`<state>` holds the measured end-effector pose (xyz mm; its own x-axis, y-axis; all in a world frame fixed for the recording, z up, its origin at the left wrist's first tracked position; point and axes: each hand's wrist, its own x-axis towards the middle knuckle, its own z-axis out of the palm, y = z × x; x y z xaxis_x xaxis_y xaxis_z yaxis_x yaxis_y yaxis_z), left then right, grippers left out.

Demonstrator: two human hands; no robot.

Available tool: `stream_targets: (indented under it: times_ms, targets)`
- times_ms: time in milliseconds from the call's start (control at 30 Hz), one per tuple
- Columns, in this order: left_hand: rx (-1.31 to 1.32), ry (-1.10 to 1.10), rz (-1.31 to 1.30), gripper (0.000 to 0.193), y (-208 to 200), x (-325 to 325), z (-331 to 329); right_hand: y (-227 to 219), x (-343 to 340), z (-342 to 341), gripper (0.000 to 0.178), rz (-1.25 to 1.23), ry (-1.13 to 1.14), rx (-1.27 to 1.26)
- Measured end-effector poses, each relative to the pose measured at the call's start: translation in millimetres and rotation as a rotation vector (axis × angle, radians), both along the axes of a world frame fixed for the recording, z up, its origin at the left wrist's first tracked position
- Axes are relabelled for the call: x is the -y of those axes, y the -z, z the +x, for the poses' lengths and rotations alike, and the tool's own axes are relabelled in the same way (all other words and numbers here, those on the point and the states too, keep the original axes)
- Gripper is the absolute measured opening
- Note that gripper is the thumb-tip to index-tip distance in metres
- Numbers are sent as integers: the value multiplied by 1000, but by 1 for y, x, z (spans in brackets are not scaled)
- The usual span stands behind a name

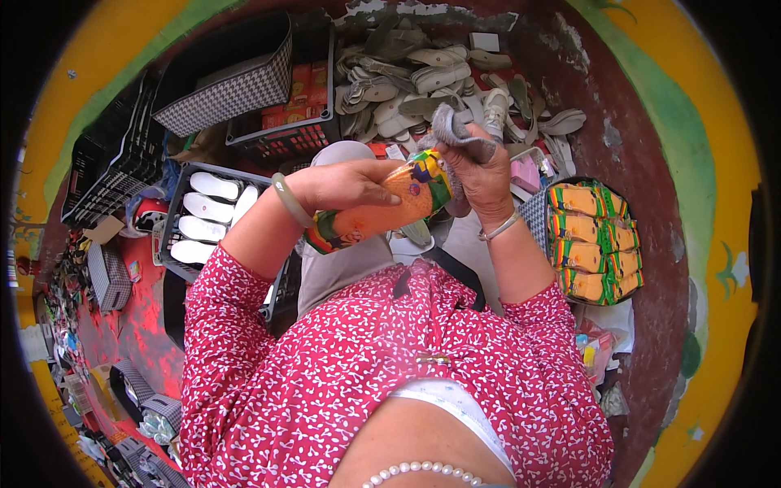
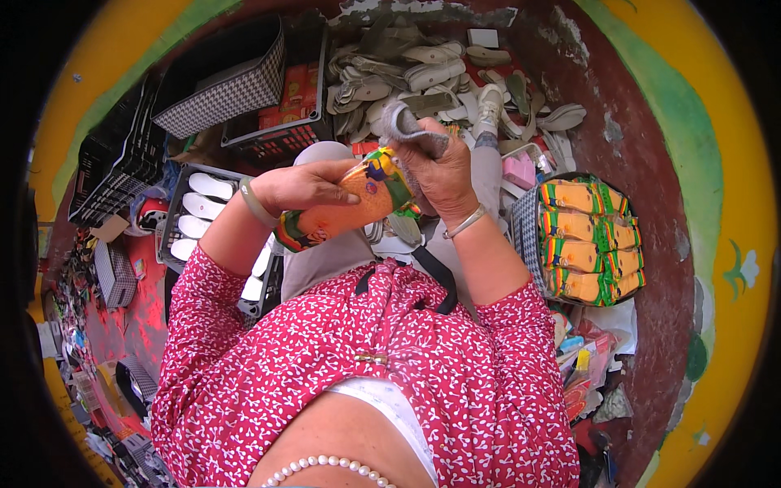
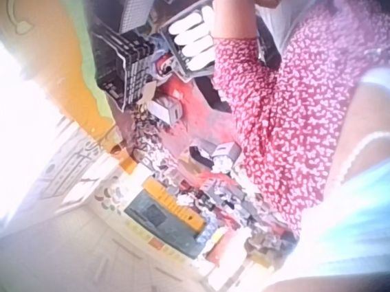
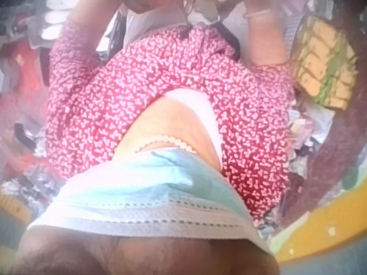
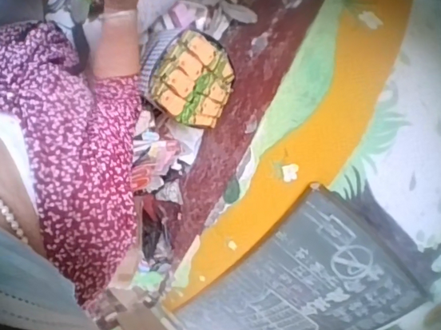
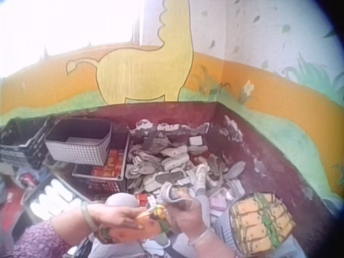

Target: The person wipes a plastic package by hand with a cloth, then places it into a larger bag.

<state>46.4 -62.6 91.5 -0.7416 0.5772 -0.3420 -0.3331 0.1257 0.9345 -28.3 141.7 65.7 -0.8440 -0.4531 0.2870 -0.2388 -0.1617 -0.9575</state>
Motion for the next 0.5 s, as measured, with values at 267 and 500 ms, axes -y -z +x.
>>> stream_targets:
  times_ms: [267, 500]
  targets:
    - [57, -45, 176, 51, 15, -14, -2, 7, -1, -5, 17, 34, 384, -280]
    - [59, -26, 158, 51, 8, -14, -2, 3, -5, -9, 22, 82, 432, -311]
